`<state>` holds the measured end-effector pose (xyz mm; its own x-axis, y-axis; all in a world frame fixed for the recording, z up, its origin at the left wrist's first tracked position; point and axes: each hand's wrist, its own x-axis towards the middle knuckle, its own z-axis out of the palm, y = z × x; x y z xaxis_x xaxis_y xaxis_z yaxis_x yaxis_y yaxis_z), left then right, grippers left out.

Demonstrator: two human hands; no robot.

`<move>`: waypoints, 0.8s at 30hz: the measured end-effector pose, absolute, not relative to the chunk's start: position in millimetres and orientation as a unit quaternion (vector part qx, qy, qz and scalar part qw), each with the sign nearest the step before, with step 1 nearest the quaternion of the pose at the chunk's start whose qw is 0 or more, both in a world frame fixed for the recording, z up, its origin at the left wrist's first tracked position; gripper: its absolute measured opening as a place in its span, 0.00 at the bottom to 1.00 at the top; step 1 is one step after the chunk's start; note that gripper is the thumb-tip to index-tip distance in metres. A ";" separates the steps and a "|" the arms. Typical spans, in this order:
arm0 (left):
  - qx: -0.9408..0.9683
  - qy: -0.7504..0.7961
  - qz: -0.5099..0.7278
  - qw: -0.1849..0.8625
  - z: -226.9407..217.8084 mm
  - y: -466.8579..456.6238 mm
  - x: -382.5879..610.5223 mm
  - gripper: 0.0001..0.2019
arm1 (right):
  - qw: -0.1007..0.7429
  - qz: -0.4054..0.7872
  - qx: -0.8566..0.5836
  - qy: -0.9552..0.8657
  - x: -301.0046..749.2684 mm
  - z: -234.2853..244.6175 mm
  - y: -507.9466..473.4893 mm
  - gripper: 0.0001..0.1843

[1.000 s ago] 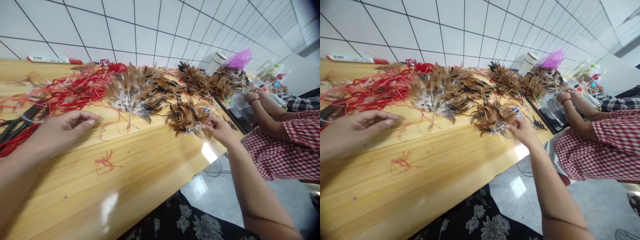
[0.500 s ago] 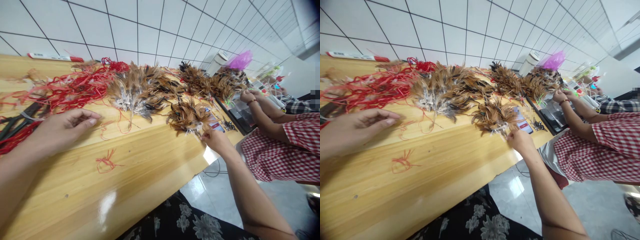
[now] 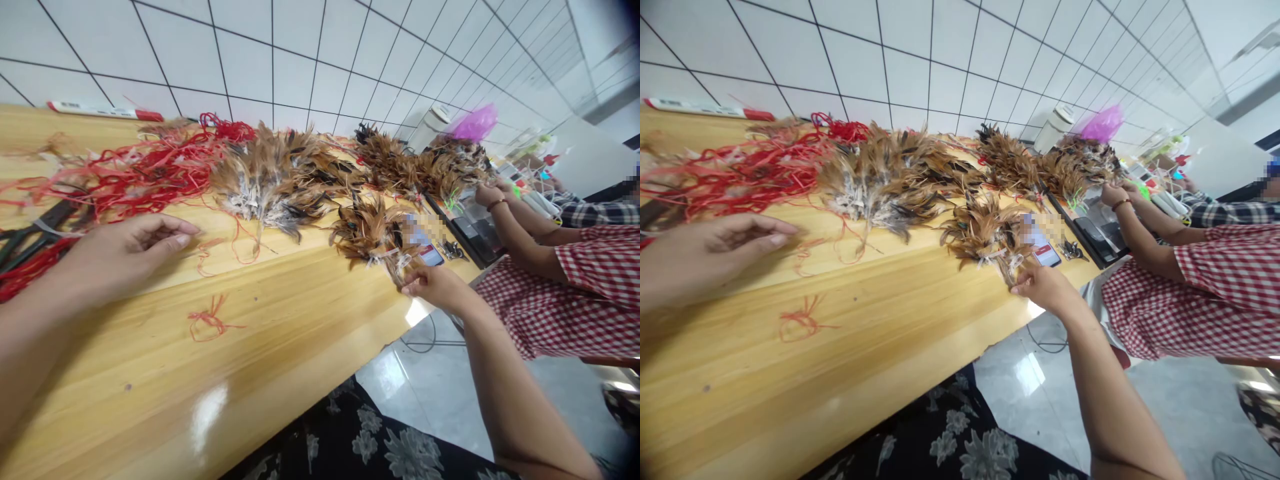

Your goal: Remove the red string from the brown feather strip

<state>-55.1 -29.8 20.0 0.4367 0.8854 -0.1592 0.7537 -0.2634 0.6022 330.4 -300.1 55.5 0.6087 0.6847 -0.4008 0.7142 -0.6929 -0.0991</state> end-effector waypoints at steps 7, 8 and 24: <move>0.780 0.537 0.091 0.310 27.9 -33.7 -51.2 0.24 | 0.123 -0.140 0.892 0.411 304.8 52.2 -293.5 0.05; 0.780 0.536 0.090 0.311 28.6 -33.8 -50.9 0.25 | 0.131 -0.146 0.887 0.418 302.4 53.8 -293.8 0.05; 0.795 0.521 0.080 0.299 18.2 -24.8 -54.7 0.24 | -0.008 -0.055 0.932 0.359 323.0 40.4 -275.4 0.13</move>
